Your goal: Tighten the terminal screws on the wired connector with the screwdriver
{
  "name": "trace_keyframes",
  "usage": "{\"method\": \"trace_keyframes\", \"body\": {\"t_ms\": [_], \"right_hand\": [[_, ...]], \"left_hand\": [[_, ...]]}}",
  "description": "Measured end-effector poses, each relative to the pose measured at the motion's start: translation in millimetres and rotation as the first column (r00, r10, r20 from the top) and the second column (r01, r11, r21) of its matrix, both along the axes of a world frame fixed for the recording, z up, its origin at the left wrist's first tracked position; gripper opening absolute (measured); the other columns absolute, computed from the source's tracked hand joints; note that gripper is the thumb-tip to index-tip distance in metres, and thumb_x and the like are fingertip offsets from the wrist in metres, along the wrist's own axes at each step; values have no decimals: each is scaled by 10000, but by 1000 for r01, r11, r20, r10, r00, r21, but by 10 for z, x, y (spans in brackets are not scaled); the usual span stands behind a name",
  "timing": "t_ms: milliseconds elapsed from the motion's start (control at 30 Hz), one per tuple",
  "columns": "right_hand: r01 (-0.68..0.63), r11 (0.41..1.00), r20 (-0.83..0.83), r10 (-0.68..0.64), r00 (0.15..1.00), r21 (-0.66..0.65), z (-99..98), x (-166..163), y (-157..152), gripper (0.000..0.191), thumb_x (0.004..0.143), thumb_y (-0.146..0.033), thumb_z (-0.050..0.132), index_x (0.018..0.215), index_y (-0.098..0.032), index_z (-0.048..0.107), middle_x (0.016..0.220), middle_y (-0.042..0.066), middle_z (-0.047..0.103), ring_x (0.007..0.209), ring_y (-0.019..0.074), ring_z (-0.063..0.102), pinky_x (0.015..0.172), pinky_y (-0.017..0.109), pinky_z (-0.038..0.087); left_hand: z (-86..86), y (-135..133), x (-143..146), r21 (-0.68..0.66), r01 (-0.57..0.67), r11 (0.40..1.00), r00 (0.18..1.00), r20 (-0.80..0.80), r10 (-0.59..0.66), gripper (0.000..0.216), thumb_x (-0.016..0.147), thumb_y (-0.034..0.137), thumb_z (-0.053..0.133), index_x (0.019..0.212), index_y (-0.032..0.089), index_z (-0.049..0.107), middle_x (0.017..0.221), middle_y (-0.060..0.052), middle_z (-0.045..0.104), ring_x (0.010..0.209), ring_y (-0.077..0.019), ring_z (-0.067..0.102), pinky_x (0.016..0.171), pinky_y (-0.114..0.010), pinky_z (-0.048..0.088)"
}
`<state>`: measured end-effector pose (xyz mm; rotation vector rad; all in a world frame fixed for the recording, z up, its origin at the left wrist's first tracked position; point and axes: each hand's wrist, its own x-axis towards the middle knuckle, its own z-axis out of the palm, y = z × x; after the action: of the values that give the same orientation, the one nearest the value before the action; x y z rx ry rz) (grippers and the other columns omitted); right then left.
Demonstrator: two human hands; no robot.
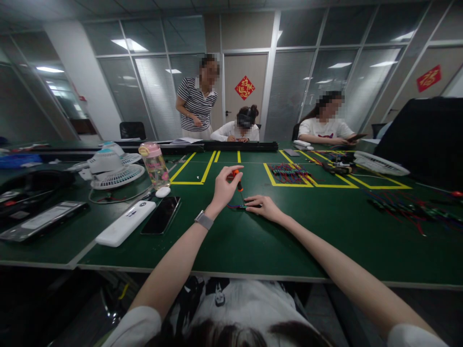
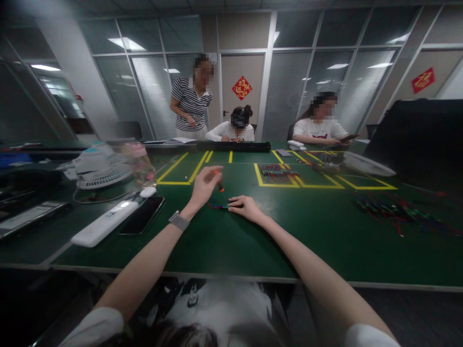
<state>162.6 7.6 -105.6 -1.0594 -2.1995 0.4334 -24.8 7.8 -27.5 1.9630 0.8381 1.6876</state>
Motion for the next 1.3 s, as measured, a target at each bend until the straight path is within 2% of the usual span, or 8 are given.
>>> {"method": "trace_keyframes", "body": {"t_ms": [100, 300, 500, 700, 900, 1033, 1167, 1300], "right_hand": [[-4, 1000, 22, 4, 1000, 7, 3, 0, 4, 230, 807, -367, 622, 968, -254, 742, 1129, 62, 690, 1038, 249, 642, 924, 391, 487], [2, 1000, 26, -2, 1000, 7, 13, -2, -8, 231, 806, -364, 624, 972, -253, 740, 1131, 58, 690, 1042, 249, 641, 919, 386, 489], [4, 1000, 28, -4, 1000, -4, 11, -1, -10, 232, 805, -357, 626, 979, -253, 739, 1141, 59, 685, 1048, 255, 638, 921, 395, 488], [8, 1000, 19, -8, 1000, -23, 2, -7, -8, 231, 799, -356, 637, 990, -266, 731, 1157, 65, 674, 1120, 270, 604, 1029, 470, 395], [1, 999, 4, 0, 1000, -41, -3, -2, 0, 234, 802, -362, 637, 999, -269, 722, 1169, 71, 665, 1146, 268, 588, 1071, 504, 328], [-9, 999, 15, 10, 1000, -33, -11, 7, 10, 245, 809, -367, 630, 1014, -265, 718, 1176, 75, 661, 1145, 263, 589, 1070, 493, 336], [1, 1000, 19, -1, 1000, -20, -27, 10, 20, 228, 806, -369, 633, 998, -285, 722, 1168, 57, 667, 1135, 266, 595, 1064, 497, 345], [5, 1000, 19, -5, 1000, -11, -44, 14, 31, 232, 805, -375, 633, 1000, -286, 722, 1169, 55, 667, 1133, 268, 597, 1063, 496, 347]], "left_hand": [[0, -8, -9, 24, -36, 999, 999, -18, 37, 222, 861, 299, 559, 1028, 206, 673, 986, -55, 604, 879, -139, 594, 742, -227, 496], [6, 8, 20, -116, 148, 982, 988, 62, -142, 317, 913, 241, 459, 1203, 193, 576, 1033, -64, 650, 886, -142, 648, 806, -265, 497], [-32, 14, 14, -33, -17, 999, 1000, 10, 17, 257, 880, 295, 528, 1091, 217, 652, 1033, -54, 612, 906, -139, 600, 799, -241, 486], [-11, -1, 29, -89, 131, 987, 990, 59, -126, 314, 917, 249, 447, 1187, 200, 599, 1045, -56, 659, 943, -142, 614, 865, -274, 469], [0, -14, 23, -65, 52, 997, 998, 31, -50, 291, 894, 273, 496, 1146, 223, 632, 1081, -56, 625, 950, -148, 591, 822, -255, 478], [-15, 11, 22, -92, 121, 988, 992, 50, -117, 316, 911, 238, 450, 1189, 221, 600, 1059, -53, 632, 917, -138, 607, 826, -263, 484], [-66, 40, 25, -33, -19, 999, 999, 47, 21, 266, 841, 294, 585, 1089, 225, 656, 984, -47, 597, 836, -130, 589, 763, -243, 492], [-60, 43, 22, -35, 0, 999, 1000, 30, 1, 304, 907, 279, 472, 1170, 242, 619, 1077, -54, 589, 958, -135, 573, 837, -246, 469]]}}
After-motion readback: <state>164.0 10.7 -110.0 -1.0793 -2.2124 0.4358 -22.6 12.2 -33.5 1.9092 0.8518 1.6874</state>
